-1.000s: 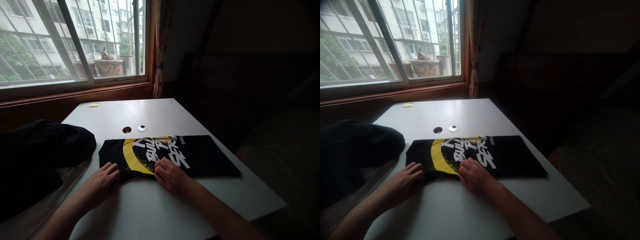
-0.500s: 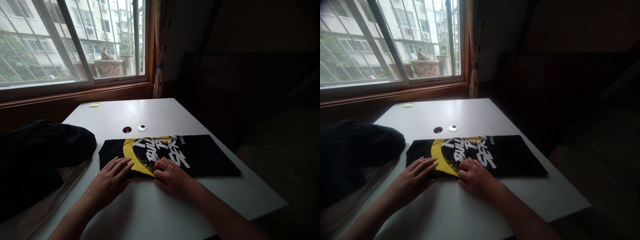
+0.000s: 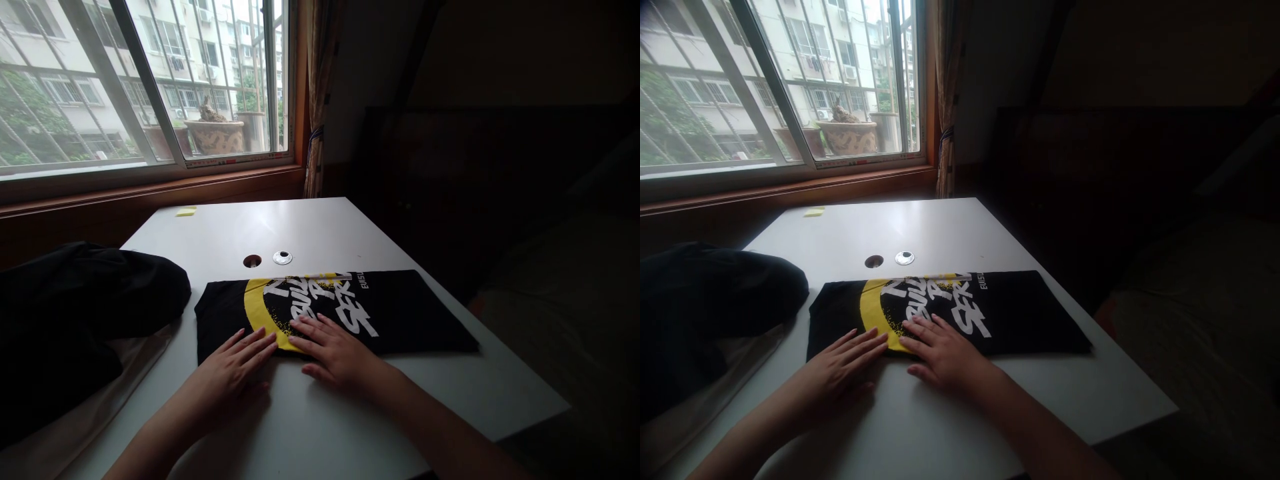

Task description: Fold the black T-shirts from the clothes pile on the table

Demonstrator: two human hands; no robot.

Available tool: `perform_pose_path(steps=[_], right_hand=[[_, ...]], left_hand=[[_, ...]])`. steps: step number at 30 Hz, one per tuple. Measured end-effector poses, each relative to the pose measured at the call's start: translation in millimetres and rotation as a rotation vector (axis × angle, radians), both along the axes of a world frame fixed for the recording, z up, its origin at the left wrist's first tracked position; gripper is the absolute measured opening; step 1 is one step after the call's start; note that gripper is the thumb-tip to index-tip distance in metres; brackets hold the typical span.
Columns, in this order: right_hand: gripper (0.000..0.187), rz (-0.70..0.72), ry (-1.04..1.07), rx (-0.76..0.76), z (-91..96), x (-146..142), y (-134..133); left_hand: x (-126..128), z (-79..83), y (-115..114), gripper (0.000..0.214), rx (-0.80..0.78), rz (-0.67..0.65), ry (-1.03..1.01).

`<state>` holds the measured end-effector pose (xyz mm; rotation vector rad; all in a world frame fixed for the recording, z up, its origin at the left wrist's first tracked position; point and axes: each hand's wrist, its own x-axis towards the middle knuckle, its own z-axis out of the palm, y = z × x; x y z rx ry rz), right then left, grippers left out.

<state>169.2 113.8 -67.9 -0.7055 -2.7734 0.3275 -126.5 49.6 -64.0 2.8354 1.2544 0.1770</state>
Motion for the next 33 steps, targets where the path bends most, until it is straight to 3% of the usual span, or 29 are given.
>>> perform_pose_path(steps=[9,15,21,25,28,33], right_hand=[[0.045,0.045,0.074,-0.079,2.2,2.2,0.8],[0.034,0.11,0.213,-0.097,0.7,3.8,5.0],[0.033,-0.022,0.376,-0.187,6.2,-3.4,9.4],[0.045,-0.167,0.189,-0.146,8.0,-14.3,13.8],[0.058,-0.241,0.022,-0.141,0.8,-18.0,20.6],[0.069,-0.335,-0.102,-0.077,-11.9,-0.3,51.4]], left_hand=[[2.8,11.0,-0.8,0.033,0.038,0.09,-0.06],[0.3,11.4,0.5,0.02,-0.045,0.087,-0.143],[-3.8,8.3,5.3,0.028,0.036,0.136,-0.211],[-20.8,-12.3,17.8,0.045,0.145,0.243,-0.17],[-37.6,-29.8,26.6,0.057,0.103,0.37,-0.086],[-47.2,-36.0,30.8,0.067,0.026,0.545,-0.021]])
